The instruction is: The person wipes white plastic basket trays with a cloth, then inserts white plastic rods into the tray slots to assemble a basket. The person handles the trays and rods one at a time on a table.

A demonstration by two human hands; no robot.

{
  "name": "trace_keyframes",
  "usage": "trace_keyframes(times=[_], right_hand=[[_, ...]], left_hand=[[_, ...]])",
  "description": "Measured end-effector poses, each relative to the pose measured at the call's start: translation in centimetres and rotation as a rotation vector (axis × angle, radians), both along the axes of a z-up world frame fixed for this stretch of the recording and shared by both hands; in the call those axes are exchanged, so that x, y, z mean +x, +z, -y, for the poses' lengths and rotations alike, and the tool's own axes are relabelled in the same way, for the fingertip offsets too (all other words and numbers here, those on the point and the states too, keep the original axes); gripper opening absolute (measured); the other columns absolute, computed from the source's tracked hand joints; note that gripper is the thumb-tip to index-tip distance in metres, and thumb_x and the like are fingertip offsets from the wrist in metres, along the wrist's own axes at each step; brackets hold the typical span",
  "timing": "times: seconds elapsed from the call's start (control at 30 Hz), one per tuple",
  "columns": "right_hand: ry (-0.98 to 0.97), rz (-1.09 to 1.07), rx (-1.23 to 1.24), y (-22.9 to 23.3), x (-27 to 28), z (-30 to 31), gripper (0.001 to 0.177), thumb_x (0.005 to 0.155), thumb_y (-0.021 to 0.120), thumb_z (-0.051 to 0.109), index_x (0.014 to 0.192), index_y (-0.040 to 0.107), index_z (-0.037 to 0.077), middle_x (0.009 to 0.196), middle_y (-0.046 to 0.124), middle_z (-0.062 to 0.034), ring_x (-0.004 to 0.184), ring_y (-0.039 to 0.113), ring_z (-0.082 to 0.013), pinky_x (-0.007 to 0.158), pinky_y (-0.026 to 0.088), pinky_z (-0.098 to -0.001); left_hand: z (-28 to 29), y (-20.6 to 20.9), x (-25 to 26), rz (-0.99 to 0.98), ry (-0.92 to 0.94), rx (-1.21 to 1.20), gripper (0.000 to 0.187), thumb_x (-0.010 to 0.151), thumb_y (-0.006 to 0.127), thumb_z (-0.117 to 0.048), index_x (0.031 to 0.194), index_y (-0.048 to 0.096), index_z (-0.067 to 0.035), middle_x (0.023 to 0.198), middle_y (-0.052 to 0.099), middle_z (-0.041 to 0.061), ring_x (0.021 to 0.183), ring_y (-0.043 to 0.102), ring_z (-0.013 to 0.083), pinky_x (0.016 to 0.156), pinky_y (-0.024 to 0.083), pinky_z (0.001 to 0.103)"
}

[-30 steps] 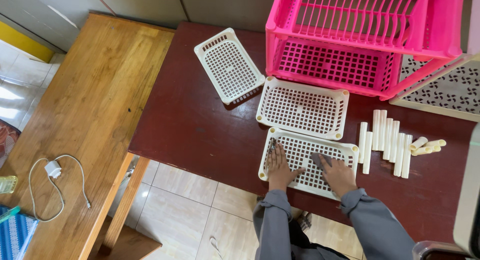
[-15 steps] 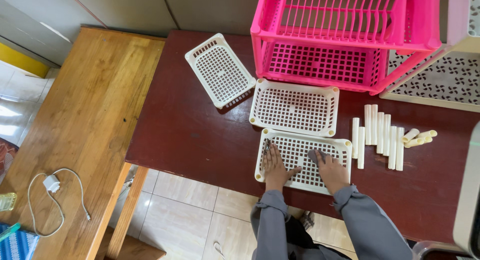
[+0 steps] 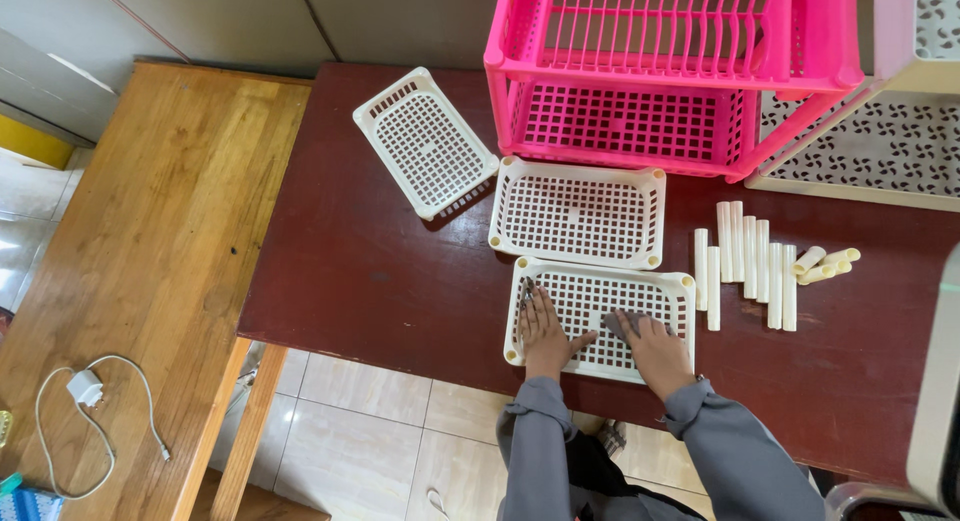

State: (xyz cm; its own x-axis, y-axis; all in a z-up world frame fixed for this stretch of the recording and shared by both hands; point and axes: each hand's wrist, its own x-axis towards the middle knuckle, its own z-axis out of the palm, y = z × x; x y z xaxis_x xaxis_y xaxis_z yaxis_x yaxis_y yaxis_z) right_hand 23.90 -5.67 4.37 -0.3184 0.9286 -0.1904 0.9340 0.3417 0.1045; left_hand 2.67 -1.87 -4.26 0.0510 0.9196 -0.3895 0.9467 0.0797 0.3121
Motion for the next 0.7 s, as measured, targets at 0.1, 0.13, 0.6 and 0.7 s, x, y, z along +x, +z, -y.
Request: trace_keyframes(times=[0.1,0.13,0.6,0.7], right_hand=[[0.108,-0.053,-0.105,1.0,1.3,0.0,0.072,0.091,0.063,0.026,0.158,0.037,0.035,0.120,0.057,-0.0067,0.105,0.059,-0.0253,0.086,0.053,-0.0436],[0.147,-0.074,-0.120,1.5,1.8,-0.3,0.073,0.089,0.063,0.031,0.156,0.038,0.040,0.124,0.057,-0.0073,0.107,0.058,-0.0272,0.089,0.051,-0.0472],[0.015,-0.382,0.022,-2.4,1.0,-0.8,0.058,0.095,0.054,0.040,0.151,0.043,0.026,0.163,0.025,-0.0184,0.149,0.028,-0.0349,0.114,0.032,-0.0548],[-0.071,-0.363,-0.032,-2.7,1.1,-0.6,0.051,0.095,0.058,0.034,0.145,0.049,0.035,0.148,0.041,-0.0144,0.133,0.044,-0.0338,0.111,0.041,-0.0489]], left_hand=[[0.2,-0.5,0.1,-0.009,-0.005,0.035,0.147,0.071,0.046,-0.098,0.161,-0.015,0.000,0.173,-0.009,0.019,0.159,-0.003,0.0353,0.127,0.001,0.046],[0.2,-0.5,0.2,-0.010,-0.008,0.057,0.146,0.071,0.046,-0.098,0.161,-0.013,0.001,0.172,-0.008,0.019,0.159,-0.002,0.0360,0.127,0.001,0.047],[-3.6,3.1,-4.7,-0.326,-0.665,0.846,0.084,0.104,0.047,-0.059,0.166,0.024,-0.007,0.172,0.021,0.014,0.157,0.022,0.0291,0.130,0.017,0.043],[-6.5,4.3,-5.3,-0.122,-0.415,0.663,0.086,0.098,0.053,-0.058,0.162,0.028,-0.006,0.168,0.025,0.018,0.153,0.026,0.0343,0.125,0.019,0.048]])
